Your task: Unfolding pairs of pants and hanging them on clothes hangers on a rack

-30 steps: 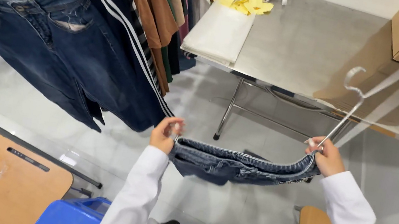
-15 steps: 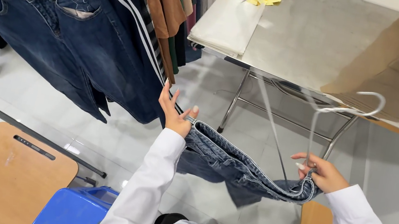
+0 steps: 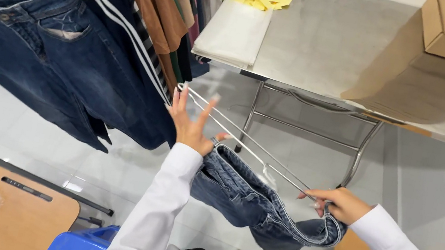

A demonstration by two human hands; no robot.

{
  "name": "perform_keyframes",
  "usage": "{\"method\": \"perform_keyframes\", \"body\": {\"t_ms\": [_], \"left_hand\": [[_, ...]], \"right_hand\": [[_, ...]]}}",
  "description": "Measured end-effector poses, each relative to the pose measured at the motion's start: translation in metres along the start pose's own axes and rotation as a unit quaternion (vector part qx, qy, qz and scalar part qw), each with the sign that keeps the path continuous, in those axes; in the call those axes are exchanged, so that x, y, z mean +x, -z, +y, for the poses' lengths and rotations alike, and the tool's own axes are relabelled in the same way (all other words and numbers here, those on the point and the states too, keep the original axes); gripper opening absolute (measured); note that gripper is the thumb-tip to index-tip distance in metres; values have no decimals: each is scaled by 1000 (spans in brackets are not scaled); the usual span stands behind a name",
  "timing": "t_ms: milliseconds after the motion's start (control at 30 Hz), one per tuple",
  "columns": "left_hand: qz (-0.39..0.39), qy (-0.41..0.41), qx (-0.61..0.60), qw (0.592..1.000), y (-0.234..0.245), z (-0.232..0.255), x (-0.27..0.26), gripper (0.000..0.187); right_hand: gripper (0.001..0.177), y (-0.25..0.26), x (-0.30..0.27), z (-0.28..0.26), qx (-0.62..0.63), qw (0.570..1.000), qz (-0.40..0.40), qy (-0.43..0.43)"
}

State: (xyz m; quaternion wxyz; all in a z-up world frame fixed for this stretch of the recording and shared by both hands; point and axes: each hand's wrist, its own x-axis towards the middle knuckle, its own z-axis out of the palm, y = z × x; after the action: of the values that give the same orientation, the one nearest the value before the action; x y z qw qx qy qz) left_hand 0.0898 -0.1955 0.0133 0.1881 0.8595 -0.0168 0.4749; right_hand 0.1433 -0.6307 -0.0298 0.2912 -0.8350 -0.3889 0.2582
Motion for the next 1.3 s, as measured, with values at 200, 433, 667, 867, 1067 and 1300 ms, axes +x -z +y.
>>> {"method": "perform_keyframes", "body": {"t_ms": [200, 433, 667, 867, 1067, 1300], "left_hand": [[-112, -107, -29, 987, -34, -64, -51, 33], [-59, -36, -44, 997, -49, -83, -72, 28], [-49, -10, -74, 996, -19, -68, -42, 29], [-21, 21, -48, 998, 5, -92, -28, 22], [-60, 97, -94, 989, 19, -112, -35, 17], [-72, 101, -152, 980, 16, -108, -42, 12]], "right_hand": [[40, 19, -10, 43, 110, 984, 133, -40], [22, 48, -32, 45, 168, 916, 360, -57], [38, 28, -11, 25, 324, 841, 433, 14], [29, 23, -15, -18, 324, 860, 394, 27], [38, 16, -17, 19, 359, 895, 252, 84], [54, 24, 5, -36, 492, 805, 309, 121]]}}
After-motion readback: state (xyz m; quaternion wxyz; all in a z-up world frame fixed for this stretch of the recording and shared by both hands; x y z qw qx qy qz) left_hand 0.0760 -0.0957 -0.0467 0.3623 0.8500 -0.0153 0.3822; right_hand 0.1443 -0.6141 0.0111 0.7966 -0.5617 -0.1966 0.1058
